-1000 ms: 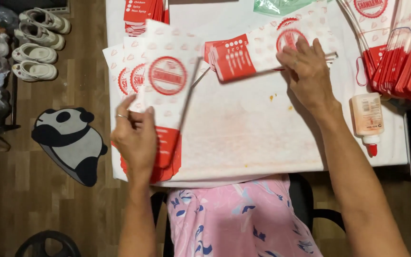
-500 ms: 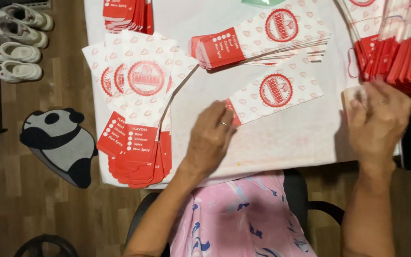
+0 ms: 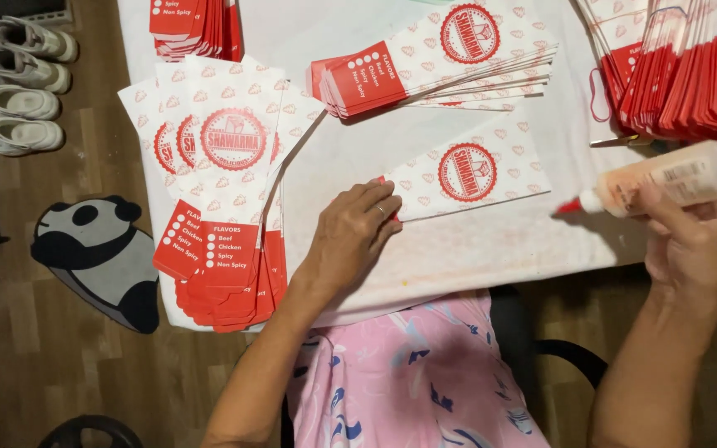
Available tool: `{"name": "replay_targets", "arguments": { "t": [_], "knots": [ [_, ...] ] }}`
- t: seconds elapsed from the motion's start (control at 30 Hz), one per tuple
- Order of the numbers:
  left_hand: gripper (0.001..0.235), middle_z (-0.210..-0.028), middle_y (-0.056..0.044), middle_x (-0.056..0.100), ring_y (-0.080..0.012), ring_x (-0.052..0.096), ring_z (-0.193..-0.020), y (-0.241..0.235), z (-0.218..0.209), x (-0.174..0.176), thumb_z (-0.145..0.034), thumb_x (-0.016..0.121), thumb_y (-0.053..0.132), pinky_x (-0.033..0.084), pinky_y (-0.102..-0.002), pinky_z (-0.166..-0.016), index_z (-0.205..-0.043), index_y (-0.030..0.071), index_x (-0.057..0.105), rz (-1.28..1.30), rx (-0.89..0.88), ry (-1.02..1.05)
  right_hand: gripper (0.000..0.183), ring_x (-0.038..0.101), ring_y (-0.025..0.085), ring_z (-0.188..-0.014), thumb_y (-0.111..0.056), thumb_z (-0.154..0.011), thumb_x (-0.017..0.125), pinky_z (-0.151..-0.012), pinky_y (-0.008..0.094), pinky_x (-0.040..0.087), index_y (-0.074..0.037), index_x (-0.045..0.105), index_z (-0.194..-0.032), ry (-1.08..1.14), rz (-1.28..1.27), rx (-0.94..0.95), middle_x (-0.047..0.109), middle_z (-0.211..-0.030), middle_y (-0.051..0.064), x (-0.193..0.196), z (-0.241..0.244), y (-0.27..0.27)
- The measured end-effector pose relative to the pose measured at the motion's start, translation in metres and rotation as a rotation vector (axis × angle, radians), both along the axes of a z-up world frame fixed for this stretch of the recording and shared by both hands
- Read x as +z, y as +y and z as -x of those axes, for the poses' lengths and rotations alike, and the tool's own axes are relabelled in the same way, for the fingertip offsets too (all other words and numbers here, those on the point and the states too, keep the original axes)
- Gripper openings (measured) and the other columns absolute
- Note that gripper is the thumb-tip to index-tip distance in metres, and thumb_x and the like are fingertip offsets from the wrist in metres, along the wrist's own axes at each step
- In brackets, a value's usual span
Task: Applying glue to the edges of paper food wrappers and folding them into their final shape.
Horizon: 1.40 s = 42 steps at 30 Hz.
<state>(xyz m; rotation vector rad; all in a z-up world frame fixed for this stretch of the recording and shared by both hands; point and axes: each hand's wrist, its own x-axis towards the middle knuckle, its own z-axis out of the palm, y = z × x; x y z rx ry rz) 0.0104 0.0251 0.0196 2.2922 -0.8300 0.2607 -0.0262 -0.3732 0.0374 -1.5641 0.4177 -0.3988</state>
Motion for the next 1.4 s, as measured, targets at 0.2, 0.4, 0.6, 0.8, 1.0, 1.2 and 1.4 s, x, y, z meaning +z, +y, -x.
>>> {"name": "replay_targets", "arguments": {
  "t": [0.2,0.4,0.6,0.8,1.0,1.2,1.4],
  "knots": [
    [0.022,-0.067,-0.009,0.056,-0.0333,0.050,-0.057,0.002,-0.013,0.010,-0.100,0.058,0.011,0.037,-0.044,-0.052,-0.080,0.010,0.049,-0.016,0.085,0.175,0.047,0.066,0.018,-0.100,-0.008,-0.089,0.094,-0.090,0.032,0.058,0.005,0.065,-0.124,-0.279,0.276,-0.023,0.069,-0.114,0.012,-0.038,0.001,0.017],
    [0.020,-0.066,-0.011,0.065,-0.0401,0.055,-0.058,0.007,-0.027,0.019,-0.104,0.051,0.023,0.042,-0.044,-0.063,-0.094,0.008,0.061,-0.030,0.130,0.364,0.032,0.070,0.022,-0.088,-0.002,-0.089,0.090,-0.076,0.029,0.061,0.006,0.067,-0.110,-0.098,0.332,0.101,0.066,-0.101,0.010,-0.021,0.002,0.084],
    [0.023,-0.065,-0.005,0.067,-0.0321,0.054,-0.055,0.010,-0.031,0.029,-0.102,0.051,0.026,0.042,-0.041,-0.067,-0.093,0.010,0.064,-0.002,0.140,0.453,0.021,0.075,0.030,-0.084,0.012,-0.103,0.081,-0.075,0.035,0.065,0.013,0.065,-0.116,-0.216,0.354,0.107,0.072,-0.103,0.021,0.003,-0.001,0.076],
    [0.021,-0.067,-0.005,0.068,-0.0319,0.055,-0.057,0.011,-0.033,0.027,-0.100,0.053,0.026,0.042,-0.040,-0.067,-0.090,0.011,0.064,0.027,0.152,0.457,0.041,0.068,0.029,-0.110,0.021,-0.095,0.081,-0.106,0.046,0.066,0.006,0.058,-0.125,-0.386,0.274,-0.063,0.065,-0.117,0.018,-0.036,-0.005,-0.010],
    [0.022,-0.070,-0.002,0.067,-0.0252,0.053,-0.058,0.012,-0.032,0.034,-0.101,0.055,0.027,0.041,-0.037,-0.066,-0.091,0.010,0.065,0.046,0.150,0.503,0.048,0.069,0.022,-0.101,-0.002,-0.088,0.097,-0.095,0.038,0.066,0.008,0.063,-0.120,-0.328,0.243,-0.094,0.070,-0.110,0.016,-0.050,-0.006,-0.009],
    [0.023,-0.070,-0.001,0.069,-0.0229,0.057,-0.059,0.013,-0.036,0.031,-0.097,0.054,0.029,0.043,-0.036,-0.066,-0.088,0.012,0.067,0.039,0.167,0.522,0.044,0.071,0.023,-0.100,0.007,-0.084,0.094,-0.094,0.038,0.068,0.006,0.064,-0.116,-0.305,0.188,-0.098,0.071,-0.109,0.016,-0.061,-0.012,0.003],
    [0.019,-0.062,0.004,0.056,-0.0111,0.045,-0.060,0.017,-0.043,0.043,-0.092,0.058,0.025,0.037,-0.031,-0.063,-0.079,0.014,0.065,0.130,0.195,0.645,0.041,0.067,0.015,-0.087,-0.007,-0.081,0.094,-0.081,0.030,0.062,0.001,0.065,-0.109,-0.249,0.050,-0.014,0.069,-0.098,0.007,-0.070,-0.011,0.056]
  ]
}}
